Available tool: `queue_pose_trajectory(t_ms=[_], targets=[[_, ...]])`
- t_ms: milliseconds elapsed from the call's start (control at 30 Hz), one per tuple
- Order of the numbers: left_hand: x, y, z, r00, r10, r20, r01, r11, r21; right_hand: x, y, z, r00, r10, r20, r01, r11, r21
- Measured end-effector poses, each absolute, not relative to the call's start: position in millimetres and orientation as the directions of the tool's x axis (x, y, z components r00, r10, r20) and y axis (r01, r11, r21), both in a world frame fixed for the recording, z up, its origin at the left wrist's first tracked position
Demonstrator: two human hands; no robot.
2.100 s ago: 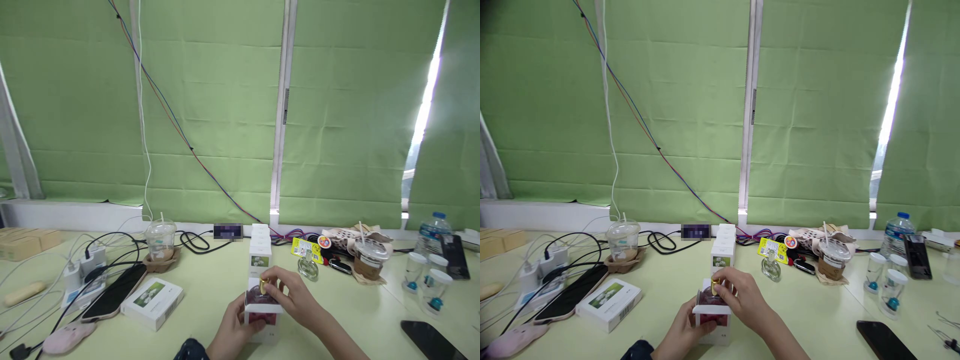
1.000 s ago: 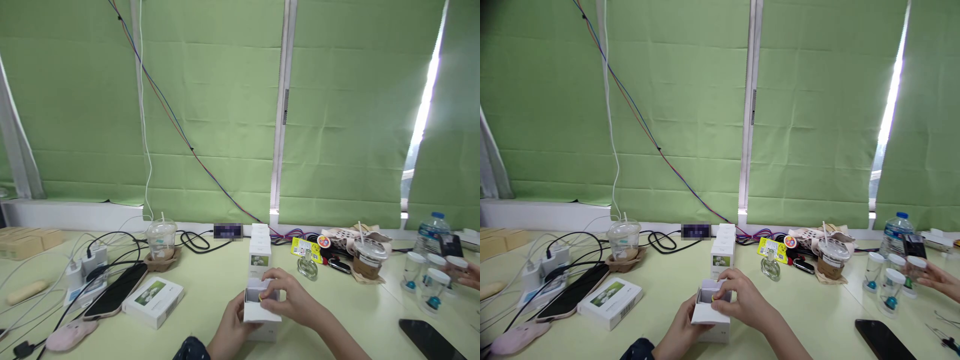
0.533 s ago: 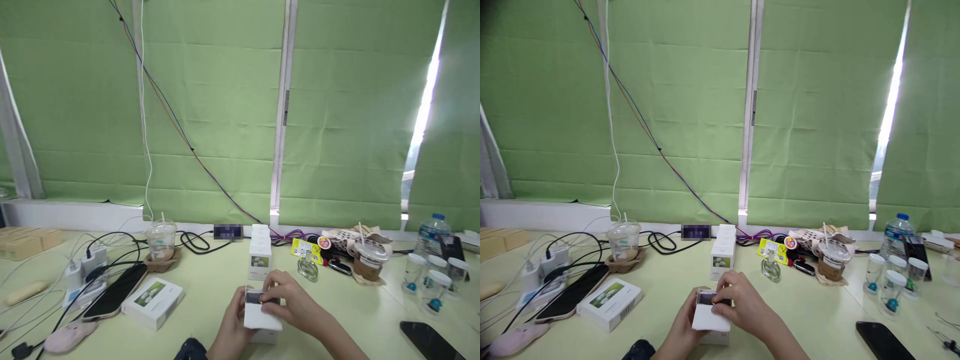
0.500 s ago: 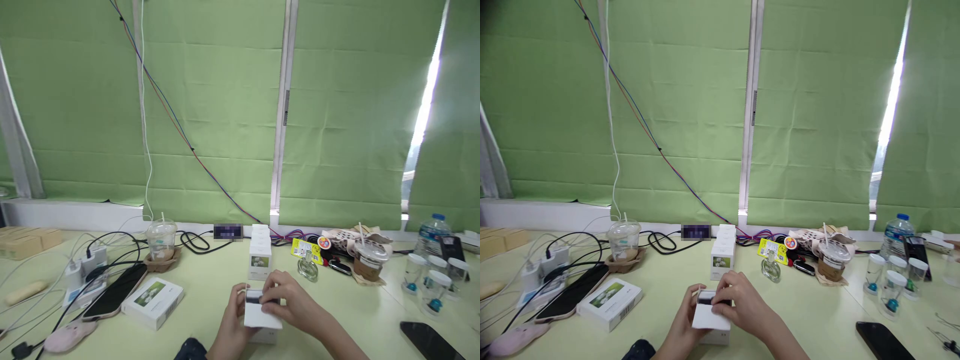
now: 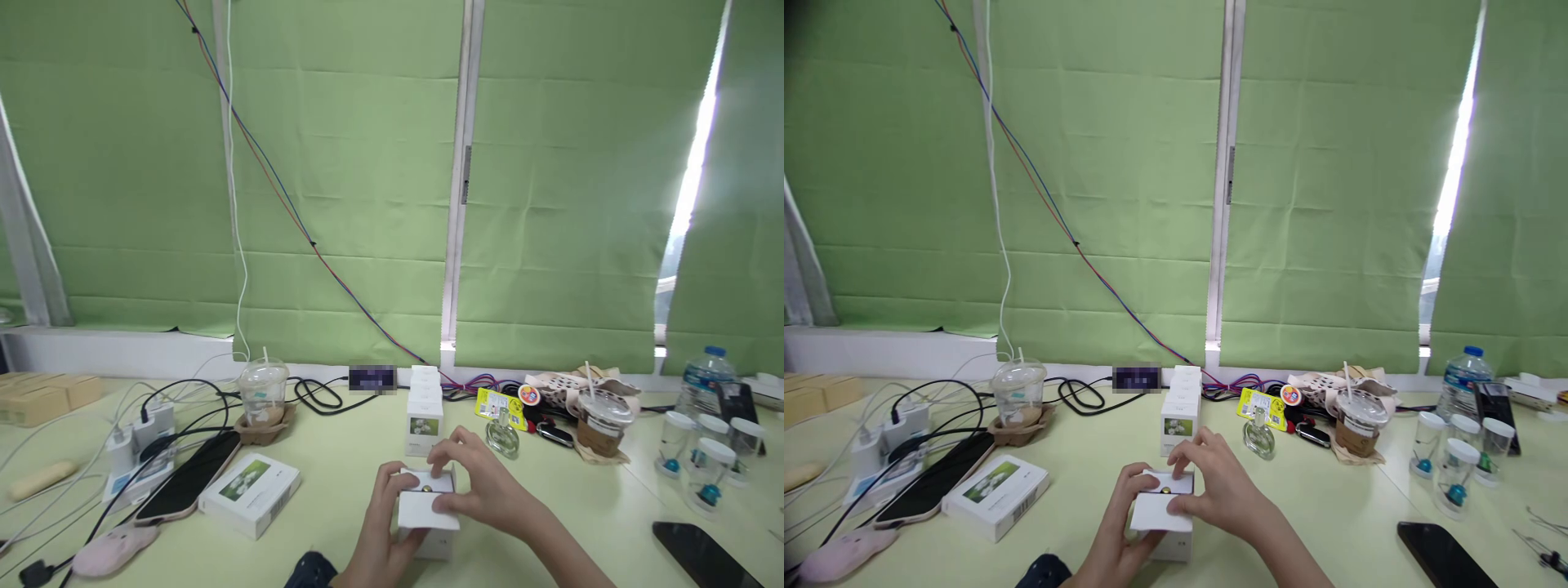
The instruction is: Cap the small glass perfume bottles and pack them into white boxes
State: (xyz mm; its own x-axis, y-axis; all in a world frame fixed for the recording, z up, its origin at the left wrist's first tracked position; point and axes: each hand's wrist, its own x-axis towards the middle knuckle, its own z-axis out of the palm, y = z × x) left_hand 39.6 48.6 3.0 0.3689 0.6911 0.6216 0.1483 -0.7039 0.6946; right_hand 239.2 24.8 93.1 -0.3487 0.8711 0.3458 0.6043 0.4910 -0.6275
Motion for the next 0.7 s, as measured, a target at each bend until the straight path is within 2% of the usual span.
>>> queue_pose_trajectory(t_ms=[267, 467, 567, 700], targets=[[40, 52, -2, 0.348, 0.702, 0.621, 0.168, -0.698, 0.696, 242, 32, 91, -0.403, 0.847, 0.347, 0.368, 0.497, -0.786], [40, 45, 12, 0.368, 0.728, 0.578, 0.157, -0.661, 0.734, 251, 29, 95, -0.531, 0.785, 0.32, 0.312, 0.532, -0.788], [40, 43, 17, 0.378, 0.74, 0.557, 0.14, -0.64, 0.756, 248, 30, 95, -0.465, 0.808, 0.361, 0.328, 0.536, -0.778], [39, 44, 16, 0.345, 0.757, 0.556, 0.176, -0.634, 0.753, 241, 40, 83, -0.309, 0.868, 0.388, 0.276, 0.472, -0.837]])
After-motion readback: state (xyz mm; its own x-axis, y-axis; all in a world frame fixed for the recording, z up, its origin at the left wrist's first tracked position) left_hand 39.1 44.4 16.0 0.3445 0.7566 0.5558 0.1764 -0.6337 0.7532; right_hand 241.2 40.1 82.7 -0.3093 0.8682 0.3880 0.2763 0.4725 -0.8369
